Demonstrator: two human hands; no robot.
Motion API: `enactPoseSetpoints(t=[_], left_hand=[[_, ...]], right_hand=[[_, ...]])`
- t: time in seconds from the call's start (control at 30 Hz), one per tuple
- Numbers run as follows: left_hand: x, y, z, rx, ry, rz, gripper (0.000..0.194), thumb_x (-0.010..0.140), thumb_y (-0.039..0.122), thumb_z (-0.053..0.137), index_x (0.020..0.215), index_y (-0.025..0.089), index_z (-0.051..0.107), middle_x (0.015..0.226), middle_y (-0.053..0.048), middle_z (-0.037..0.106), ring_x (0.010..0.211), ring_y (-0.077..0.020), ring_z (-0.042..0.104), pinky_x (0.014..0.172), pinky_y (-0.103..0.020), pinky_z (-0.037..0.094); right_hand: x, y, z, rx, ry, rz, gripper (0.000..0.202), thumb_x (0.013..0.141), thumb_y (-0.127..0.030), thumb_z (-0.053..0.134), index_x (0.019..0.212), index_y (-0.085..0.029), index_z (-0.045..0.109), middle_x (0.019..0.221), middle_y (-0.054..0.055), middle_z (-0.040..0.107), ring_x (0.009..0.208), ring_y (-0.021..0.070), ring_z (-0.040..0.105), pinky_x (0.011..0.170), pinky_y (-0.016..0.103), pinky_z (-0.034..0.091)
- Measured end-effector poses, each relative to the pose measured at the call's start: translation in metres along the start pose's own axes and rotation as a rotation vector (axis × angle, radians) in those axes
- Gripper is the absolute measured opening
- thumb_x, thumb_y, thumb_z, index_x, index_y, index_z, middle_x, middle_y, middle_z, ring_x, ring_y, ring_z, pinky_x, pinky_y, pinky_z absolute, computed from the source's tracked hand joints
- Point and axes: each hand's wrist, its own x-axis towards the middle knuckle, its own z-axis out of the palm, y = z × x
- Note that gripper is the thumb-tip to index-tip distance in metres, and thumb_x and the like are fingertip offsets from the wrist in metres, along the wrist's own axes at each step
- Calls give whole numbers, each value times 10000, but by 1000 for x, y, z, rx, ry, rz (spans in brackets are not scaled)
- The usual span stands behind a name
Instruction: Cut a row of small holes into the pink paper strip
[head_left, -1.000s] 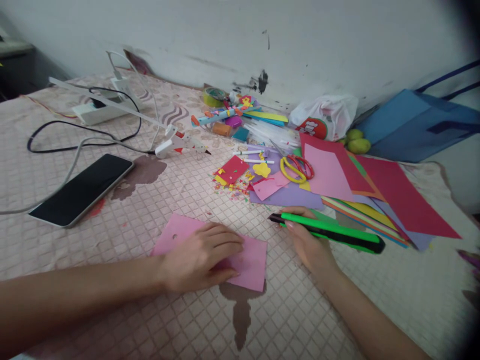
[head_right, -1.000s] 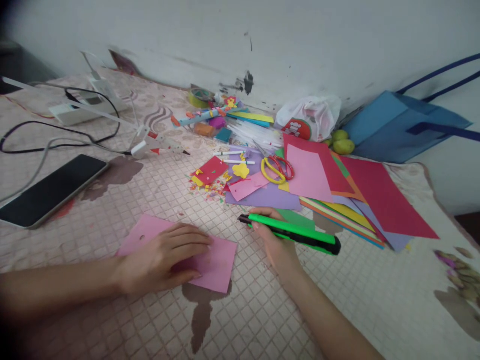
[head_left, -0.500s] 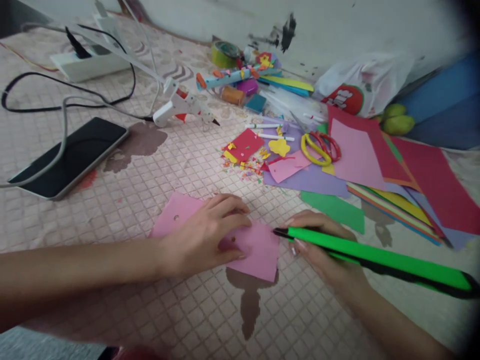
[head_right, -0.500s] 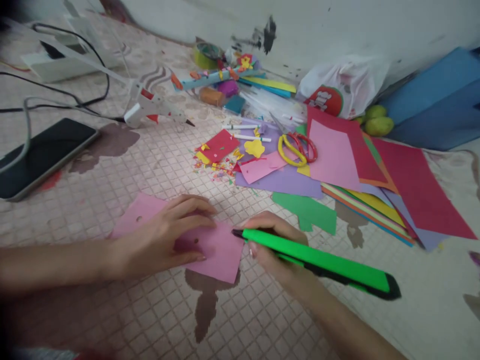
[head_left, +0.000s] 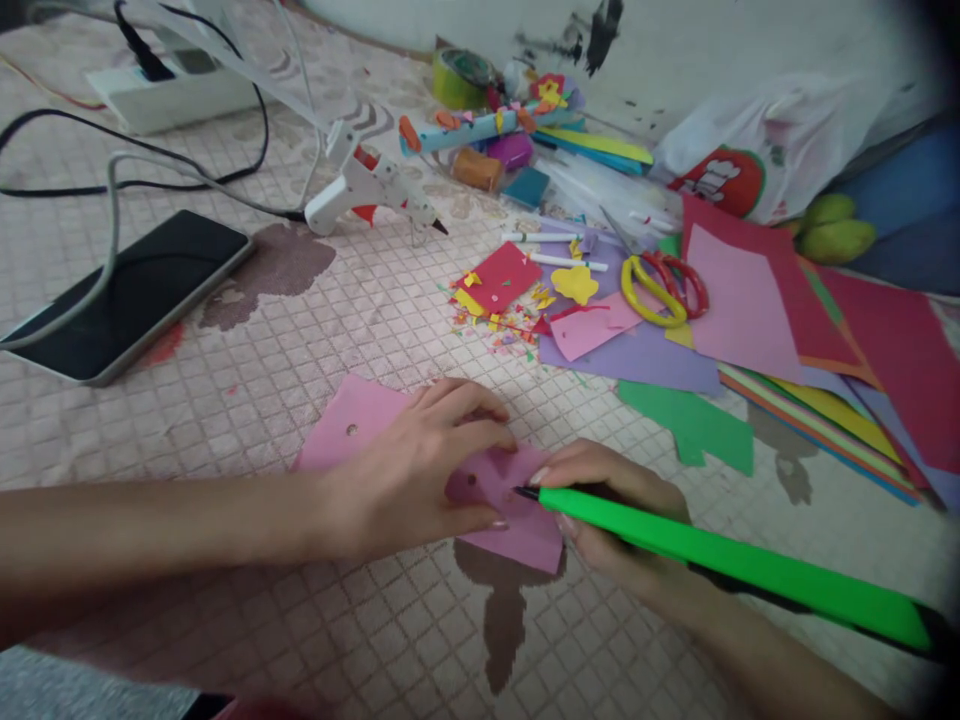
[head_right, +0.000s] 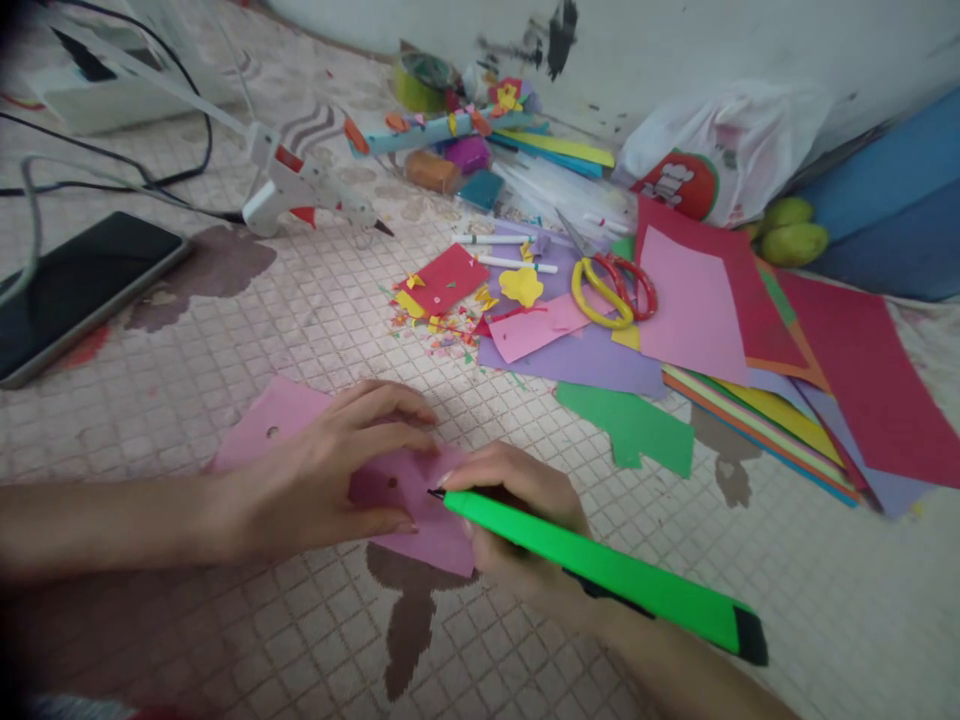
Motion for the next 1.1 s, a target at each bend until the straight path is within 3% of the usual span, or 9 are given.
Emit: enactPoseSetpoints(t=[0.23,1.1], left_hand=[[1,3,6,18,-24,-36,317,725,263,808,1001,210,661,1186,-59,552,1129,-257,475,987,-452,397],[2,2,7,61,-32,-22,341,733,277,798,1035,216,651,1195,-50,563,1115,-255,485,953,-421,364]], right_hand=[[3,-7,1,-35,75,-18,219,784,-80,561,838,-267,660,748,4,713,665,156,677,553,261,543],[-3,5,2,-79,-28,-19,254,804,-57,570,918,-272,643,846,-3,715,769,149,680,658,279,555]])
